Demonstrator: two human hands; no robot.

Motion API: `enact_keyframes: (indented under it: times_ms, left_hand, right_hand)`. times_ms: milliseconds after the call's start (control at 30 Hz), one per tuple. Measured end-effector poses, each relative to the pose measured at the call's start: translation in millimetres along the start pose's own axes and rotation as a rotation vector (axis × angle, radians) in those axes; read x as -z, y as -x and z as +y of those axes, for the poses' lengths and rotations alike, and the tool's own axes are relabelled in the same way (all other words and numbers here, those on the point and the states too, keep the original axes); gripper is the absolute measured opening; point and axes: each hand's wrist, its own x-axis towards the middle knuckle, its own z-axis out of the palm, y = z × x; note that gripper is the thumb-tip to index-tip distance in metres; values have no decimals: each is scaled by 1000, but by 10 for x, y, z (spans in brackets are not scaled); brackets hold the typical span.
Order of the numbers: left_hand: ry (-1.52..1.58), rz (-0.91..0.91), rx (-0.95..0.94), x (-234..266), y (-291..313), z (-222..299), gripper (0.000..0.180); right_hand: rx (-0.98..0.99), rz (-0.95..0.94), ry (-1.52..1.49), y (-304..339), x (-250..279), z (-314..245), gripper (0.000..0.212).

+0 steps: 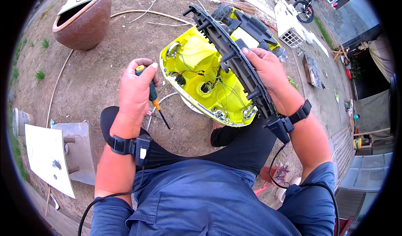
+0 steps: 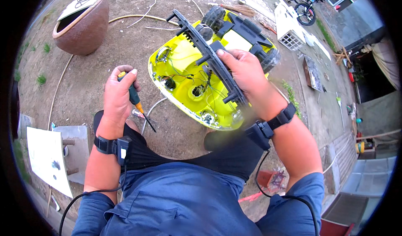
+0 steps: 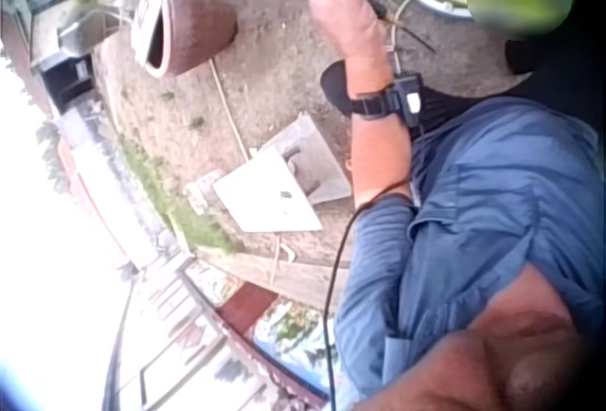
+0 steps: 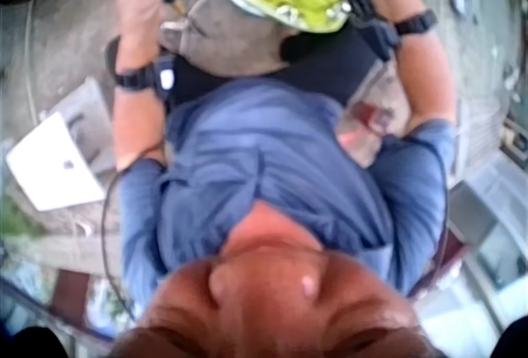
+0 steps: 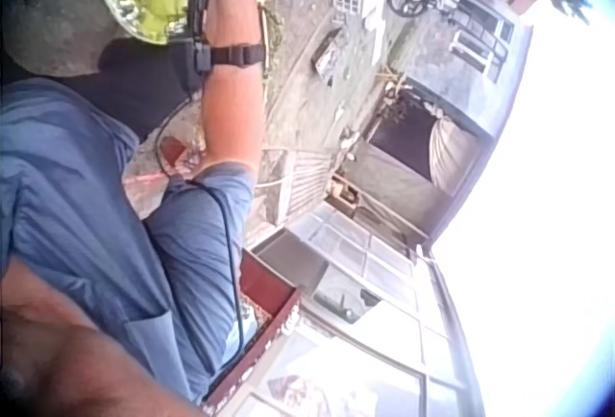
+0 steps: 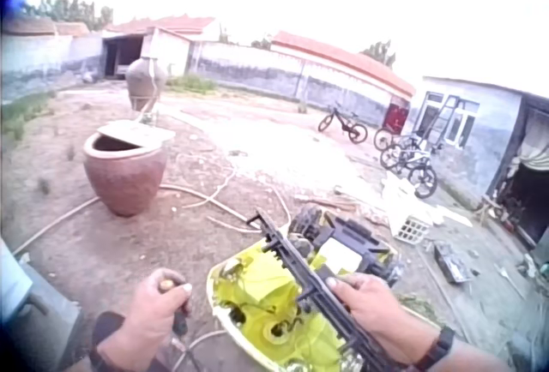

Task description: The person unscrews and removes the bottom chassis plate of a yellow toy car using a screwdriver, then unscrews a panel on the body of the car.

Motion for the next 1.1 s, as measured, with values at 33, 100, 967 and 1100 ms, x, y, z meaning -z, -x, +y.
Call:
enact_keyframes:
  times_ms: [33, 100, 967, 1100]
  left_hand:
    - [7, -16, 9, -31, 29, -9, 19]
    - [19, -74, 30, -71, 76, -28, 20]
    - [-63, 38, 93, 161, -67, -390, 31]
    - [-77, 96, 100, 248, -227, -467, 29]
  right_hand:
    - [-11, 6, -5, -24, -33, 22, 26]
    - [-10, 11, 45, -41, -82, 34, 27]
    - [-34, 168, -34, -124, 679, 95, 34]
    - [-40, 170, -32, -245, 743, 117, 37]
